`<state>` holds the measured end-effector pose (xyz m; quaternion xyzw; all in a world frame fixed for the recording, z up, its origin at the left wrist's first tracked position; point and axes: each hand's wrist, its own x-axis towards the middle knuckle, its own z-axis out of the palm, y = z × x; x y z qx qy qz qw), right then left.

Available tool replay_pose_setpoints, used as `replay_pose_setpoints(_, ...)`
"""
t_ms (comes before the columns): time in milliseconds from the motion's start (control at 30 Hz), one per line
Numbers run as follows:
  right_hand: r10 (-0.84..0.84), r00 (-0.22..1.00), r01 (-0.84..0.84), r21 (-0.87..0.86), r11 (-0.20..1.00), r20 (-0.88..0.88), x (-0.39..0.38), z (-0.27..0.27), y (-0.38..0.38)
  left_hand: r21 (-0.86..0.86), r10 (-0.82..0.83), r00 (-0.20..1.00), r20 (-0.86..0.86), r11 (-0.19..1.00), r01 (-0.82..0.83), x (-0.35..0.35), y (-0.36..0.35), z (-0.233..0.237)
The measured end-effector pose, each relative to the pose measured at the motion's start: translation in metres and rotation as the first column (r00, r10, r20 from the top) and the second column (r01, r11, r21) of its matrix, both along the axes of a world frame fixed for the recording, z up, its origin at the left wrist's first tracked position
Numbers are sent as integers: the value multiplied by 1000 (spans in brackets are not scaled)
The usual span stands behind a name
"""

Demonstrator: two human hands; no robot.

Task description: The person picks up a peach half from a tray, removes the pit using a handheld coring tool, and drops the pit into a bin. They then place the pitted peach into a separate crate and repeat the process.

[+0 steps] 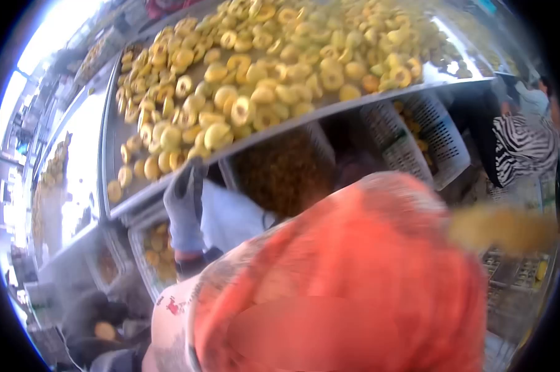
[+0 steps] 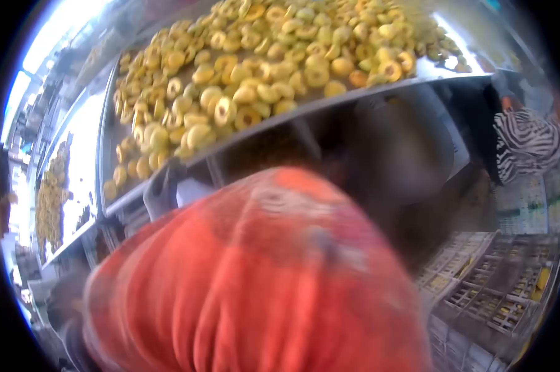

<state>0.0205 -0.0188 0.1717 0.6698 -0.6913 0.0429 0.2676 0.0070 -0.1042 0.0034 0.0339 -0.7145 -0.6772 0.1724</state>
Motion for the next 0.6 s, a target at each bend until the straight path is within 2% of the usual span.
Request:
replay_pose_setpoints(33, 7, 1000, -7, 5, 1000, 12, 2, -2, 3, -153, 9, 1000, 6, 988, -8, 8, -9, 0)
replay_pose_setpoints(133, -5, 1000, 4, 59, 998, 20, 5, -1, 19, -50, 67, 985, 158, 997, -59, 23, -20, 11)
replay_pose_setpoints(200, -7, 1000, 6, 98, 995, 12, 7, 0, 32, -146, 149, 981, 123, 981, -131, 33, -36, 8)
replay_pose_setpoints(300, -97, 995, 89, 175, 980, 35, -5, -2, 64, -263, 255, 964, 76, 938, -227, 40, -39, 17)
replay_pose_setpoints(333, -169, 984, 154, 215, 964, 52, -11, -10, 81, -281, 286, 956, 58, 924, -260, 39, -41, 17)
replay_pose_setpoints(400, -362, 927, 324, 286, 902, 93, -24, -33, 119, -253, 291, 943, 165, 936, -244, 10, -78, 5)
replay_pose_setpoints(433, -468, 875, 414, 313, 855, 120, -30, -51, 140, -147, 270, 954, 132, 957, -251, -4, -101, -13)
replay_pose_setpoints(467, -568, 801, 490, 338, 803, 187, -35, -74, 166, -366, 342, 940, -9, 874, -321, -22, -113, -27)
replay_pose_setpoints(500, -613, 740, 538, 304, 786, 276, -37, -102, 187, -563, 387, 909, -154, 722, -402, -38, -123, -33)
replay_pose_setpoints(533, -743, 538, 588, 455, 669, 398, -36, -117, 199, -667, 363, 909, -205, 628, -401, -55, -125, -28)
replay_pose_setpoints(567, -718, 492, 566, 446, 693, 492, -35, -140, 211, -767, 341, 908, -243, 505, -395, -72, -121, -24)
replay_pose_setpoints(600, -658, 458, 552, 389, 738, 598, -29, -150, 211, -799, 292, 889, -352, 401, -448, -91, -121, -30)
